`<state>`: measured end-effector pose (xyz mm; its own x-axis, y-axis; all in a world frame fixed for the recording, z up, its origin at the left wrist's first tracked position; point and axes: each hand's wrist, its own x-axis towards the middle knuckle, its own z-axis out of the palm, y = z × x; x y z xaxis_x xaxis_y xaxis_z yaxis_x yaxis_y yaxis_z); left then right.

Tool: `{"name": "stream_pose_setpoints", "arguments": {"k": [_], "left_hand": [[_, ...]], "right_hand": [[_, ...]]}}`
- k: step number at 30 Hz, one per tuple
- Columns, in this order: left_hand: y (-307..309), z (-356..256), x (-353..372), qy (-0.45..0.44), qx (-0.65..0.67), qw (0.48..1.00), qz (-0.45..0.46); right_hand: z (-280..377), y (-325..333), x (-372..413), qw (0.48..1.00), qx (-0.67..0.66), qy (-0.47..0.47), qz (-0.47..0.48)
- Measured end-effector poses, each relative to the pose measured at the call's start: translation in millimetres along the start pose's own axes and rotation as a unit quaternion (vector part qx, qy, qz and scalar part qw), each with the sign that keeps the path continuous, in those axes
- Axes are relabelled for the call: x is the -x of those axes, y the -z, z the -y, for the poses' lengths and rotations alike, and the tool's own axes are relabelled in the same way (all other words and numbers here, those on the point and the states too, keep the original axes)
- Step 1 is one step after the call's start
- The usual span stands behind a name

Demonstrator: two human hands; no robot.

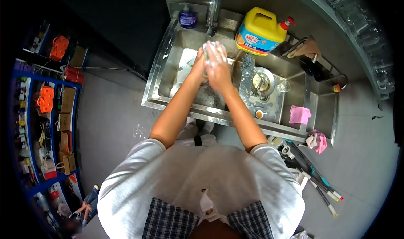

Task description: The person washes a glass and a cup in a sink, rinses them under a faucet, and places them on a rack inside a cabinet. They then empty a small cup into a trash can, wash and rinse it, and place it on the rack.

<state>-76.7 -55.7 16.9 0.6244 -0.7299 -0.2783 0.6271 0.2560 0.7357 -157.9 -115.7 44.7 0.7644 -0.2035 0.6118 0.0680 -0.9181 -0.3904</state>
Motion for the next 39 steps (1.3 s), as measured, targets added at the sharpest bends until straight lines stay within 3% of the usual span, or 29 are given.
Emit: {"name": "stream_pose_setpoints", "arguments": {"k": [1, 2, 3, 4, 5, 6, 8, 9, 12, 13, 14, 16, 19, 20, 21, 23, 26, 28, 30, 31, 33, 34, 35, 36, 37, 38, 39], "left_hand": [[-3, -3, 4, -0.036, -0.06, 0.997, -0.04], [5, 5, -4, -0.035, 0.008, 0.999, -0.001], [5, 5, -10, -0.038, 0.077, 0.996, 0.039], [7, 5, -15, -0.041, 0.145, 0.986, 0.078], [13, 9, -13, -0.077, 0.103, 0.986, 0.103], [18, 7, -10, -0.052, 0.122, 0.984, 0.118], [26, -1, -7, -0.008, 0.16, 0.975, 0.152], [27, -1, -1, 0.038, 0.206, 0.963, 0.167], [43, 4, -14, 0.107, 0.258, 0.946, 0.166], [44, 1, -16, 0.082, 0.211, 0.967, 0.118], [50, -3, -14, 0.137, 0.191, 0.968, 0.085], [55, 6, -22, 0.034, 0.017, 0.999, 0.021], [44, 12, -30, -0.043, -0.182, 0.978, -0.09], [46, 10, -35, -0.052, -0.101, 0.993, -0.035], [51, 3, -37, -0.061, -0.021, 0.998, 0.02], [60, -5, -34, -0.055, 0.069, 0.99, 0.112], [58, 2, -40, 0.095, 0.161, 0.975, 0.123], [62, 6, -52, 0.123, 0.184, 0.966, 0.132], [69, 11, -59, 0.111, 0.154, 0.975, 0.113], [69, 7, -55, 0.113, 0.093, 0.984, 0.102], [64, 15, -57, 0.013, -0.074, 0.996, -0.04], [61, 20, -59, -0.037, -0.159, 0.981, -0.109], [60, 23, -62, -0.082, -0.13, 0.98, -0.128], [59, 17, -63, -0.096, -0.073, 0.989, -0.09], [60, 10, -65, -0.109, -0.014, 0.993, -0.05], [60, 5, -64, -0.117, 0.046, 0.992, -0.011], [56, -7, -54, -0.13, 0.023, 0.99, 0.047]], "right_hand": [[0, 0, 3, 1.0, 0.03, 0.007, 0.0], [-1, 3, 0, 0.979, -0.153, -0.129, -0.043], [-4, 7, -8, 0.907, -0.325, -0.256, -0.081], [-9, 9, -15, 0.786, -0.481, -0.371, -0.112], [-17, 5, -12, 0.812, -0.478, -0.31, -0.122], [-21, -3, -9, 0.833, -0.464, -0.261, -0.151], [-32, -11, -1, 0.774, -0.553, -0.27, -0.152], [-30, -12, -1, 0.71, -0.62, -0.302, -0.142], [-19, -43, 6, 0.874, -0.387, -0.27, -0.11], [-5, -34, 5, 0.954, -0.225, -0.179, -0.083], [4, -29, 6, 0.988, -0.095, -0.113, -0.047], [8, -24, 4, 0.999, -0.019, -0.03, 0.022], [-22, -53, -16, 0.968, -0.146, -0.188, -0.08], [-35, -60, -16, 0.912, -0.29, -0.275, -0.097], [-42, -62, -21, 0.823, -0.419, -0.356, -0.141], [-49, -61, -14, 0.626, -0.648, -0.392, -0.184], [-49, -69, -9, 0.551, -0.712, -0.393, -0.186], [-44, -81, -3, 0.693, -0.575, -0.403, -0.163], [-36, -76, 4, 0.874, -0.364, -0.305, -0.101], [-27, -68, 5, 0.936, -0.247, -0.242, -0.067], [-16, -56, 3, 0.994, -0.031, -0.103, 0.012], [-19, -57, 0, 0.986, -0.096, -0.138, -0.001], [-26, -61, -7, 0.972, -0.159, -0.173, -0.017], [-34, -65, -16, 0.953, -0.222, -0.206, -0.032], [-40, -68, -21, 0.86, -0.388, -0.324, -0.067], [-44, -71, -22, 0.785, -0.51, -0.322, -0.141], [-50, -72, -17, 0.662, -0.617, -0.391, -0.167]]}}
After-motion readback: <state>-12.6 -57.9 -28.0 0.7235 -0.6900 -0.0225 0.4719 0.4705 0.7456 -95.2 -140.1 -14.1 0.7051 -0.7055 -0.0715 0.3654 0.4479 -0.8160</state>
